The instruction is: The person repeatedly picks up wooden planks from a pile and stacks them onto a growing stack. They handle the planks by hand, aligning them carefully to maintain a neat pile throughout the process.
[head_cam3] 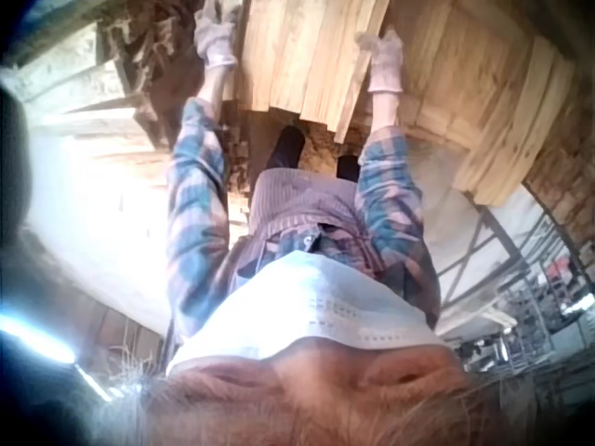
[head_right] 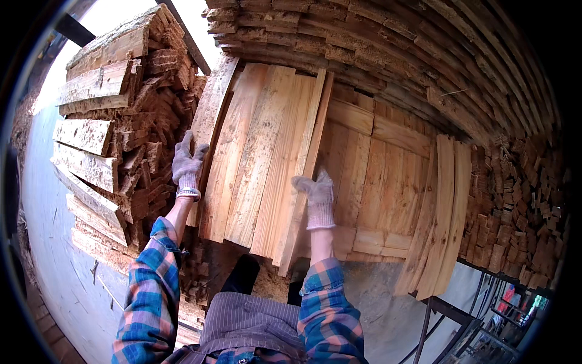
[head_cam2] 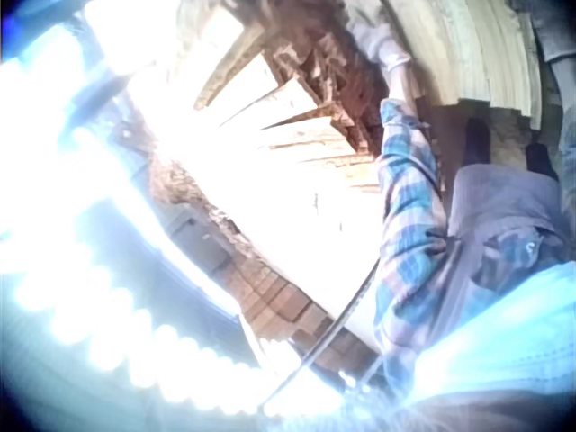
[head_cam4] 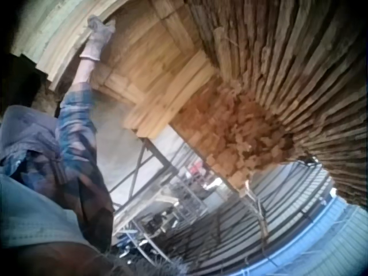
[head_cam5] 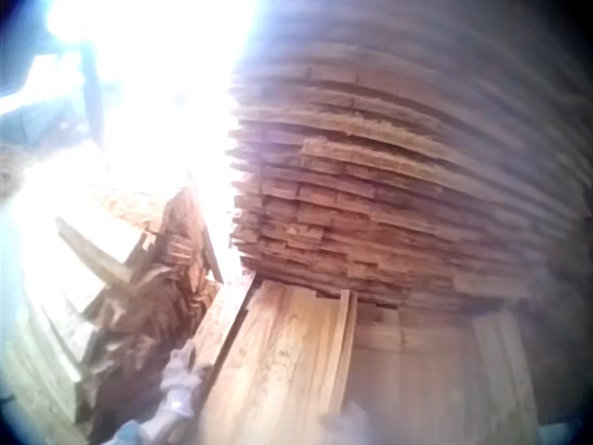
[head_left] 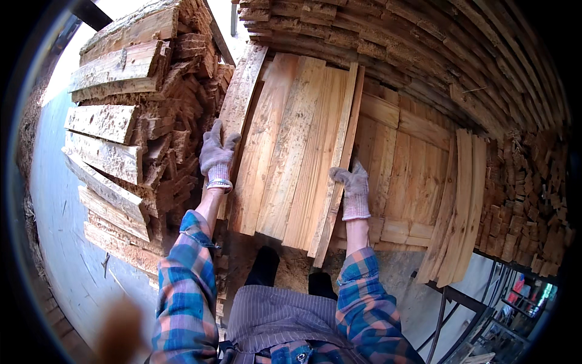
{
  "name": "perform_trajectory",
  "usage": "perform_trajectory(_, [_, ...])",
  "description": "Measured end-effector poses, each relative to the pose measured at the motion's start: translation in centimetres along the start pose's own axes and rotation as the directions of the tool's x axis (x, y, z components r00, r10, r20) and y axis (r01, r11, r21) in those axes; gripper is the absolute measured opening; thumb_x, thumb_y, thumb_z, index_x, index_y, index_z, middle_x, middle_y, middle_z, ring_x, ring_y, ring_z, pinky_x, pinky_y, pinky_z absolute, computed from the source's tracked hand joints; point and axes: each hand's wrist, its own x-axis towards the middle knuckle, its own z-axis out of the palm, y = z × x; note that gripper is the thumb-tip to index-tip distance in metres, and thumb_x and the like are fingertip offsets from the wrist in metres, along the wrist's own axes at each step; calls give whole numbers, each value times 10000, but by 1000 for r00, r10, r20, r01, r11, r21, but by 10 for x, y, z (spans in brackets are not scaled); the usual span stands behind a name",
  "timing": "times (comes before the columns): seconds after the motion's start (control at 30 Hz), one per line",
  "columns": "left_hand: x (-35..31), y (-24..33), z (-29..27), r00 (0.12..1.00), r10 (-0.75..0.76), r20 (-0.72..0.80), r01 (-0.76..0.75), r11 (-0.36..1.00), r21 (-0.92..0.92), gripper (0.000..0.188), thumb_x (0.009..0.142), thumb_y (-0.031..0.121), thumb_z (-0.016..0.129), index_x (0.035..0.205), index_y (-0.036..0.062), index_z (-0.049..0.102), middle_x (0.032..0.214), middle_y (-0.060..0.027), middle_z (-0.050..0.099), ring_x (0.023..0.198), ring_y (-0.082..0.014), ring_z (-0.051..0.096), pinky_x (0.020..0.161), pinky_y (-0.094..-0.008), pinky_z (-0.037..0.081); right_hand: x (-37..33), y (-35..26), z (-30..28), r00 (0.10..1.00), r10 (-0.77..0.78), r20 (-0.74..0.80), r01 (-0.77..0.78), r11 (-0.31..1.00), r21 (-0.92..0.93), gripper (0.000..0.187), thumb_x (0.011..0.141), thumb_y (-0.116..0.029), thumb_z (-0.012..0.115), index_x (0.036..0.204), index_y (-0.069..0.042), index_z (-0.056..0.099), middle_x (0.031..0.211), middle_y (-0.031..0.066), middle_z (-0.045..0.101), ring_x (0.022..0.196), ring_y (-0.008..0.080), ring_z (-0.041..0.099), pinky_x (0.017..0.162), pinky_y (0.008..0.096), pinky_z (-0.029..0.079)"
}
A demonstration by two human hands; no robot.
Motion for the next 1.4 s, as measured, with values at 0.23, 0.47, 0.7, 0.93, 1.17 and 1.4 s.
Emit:
perform_trajectory(0.23, [7,16,-10,989,-51,138,60,997,-58,747,720,400,763,1333,95,467,1246,-172,538,1106,-326,549,935,-366,446,5,-15,21,995,5,-98,-5,1000,1,636,746,33,619,1272,157,284,800,199,668,656,226,670,563,261,551])
perform_trajectory(0.47, [29,14,-19,929,-282,241,290,957,1,632,708,310,789,1245,73,554,1196,-141,606,1054,-267,600,904,-339,461,-9,-65,49,908,-176,-381,-362,132,-923,1015,655,-240,811,1474,-183,214,1232,338,488,1020,380,609,824,435,530])
perform_trajectory(0.7, [33,-13,-17,926,-237,292,345,847,-405,436,703,230,780,1089,75,652,982,-110,694,865,-216,659,799,-318,484,-6,-50,17,985,-102,-141,18,867,-497,896,688,-52,768,1439,-37,279,1266,283,502,1035,297,594,871,361,496])
perform_trajectory(0.93, [40,-9,-19,882,-306,359,435,820,-371,547,664,278,790,1153,95,627,1094,-117,666,996,-234,631,878,-289,462,-1,-17,-55,954,-293,70,96,75,-993,596,897,-254,562,1428,-102,337,1438,148,386,1254,361,414,1063,397,306])
perform_trajectory(1.17, [-4,16,-37,937,-300,177,310,950,-31,874,776,513,657,1460,214,201,1421,-98,327,1206,-312,469,917,-442,464,7,-24,-46,971,-213,105,181,382,-906,583,902,-126,530,1423,5,302,1432,218,361,1147,266,520,978,316,436])
perform_trajectory(1.4, [-288,-27,-123,965,-251,75,235,701,-673,641,810,423,678,1296,43,504,1190,-149,589,1098,-264,586,947,-338,461,25,-35,-47,989,-72,126,143,327,-934,639,924,-263,544,1447,-31,259,1426,223,372,1218,274,483,1016,329,380])
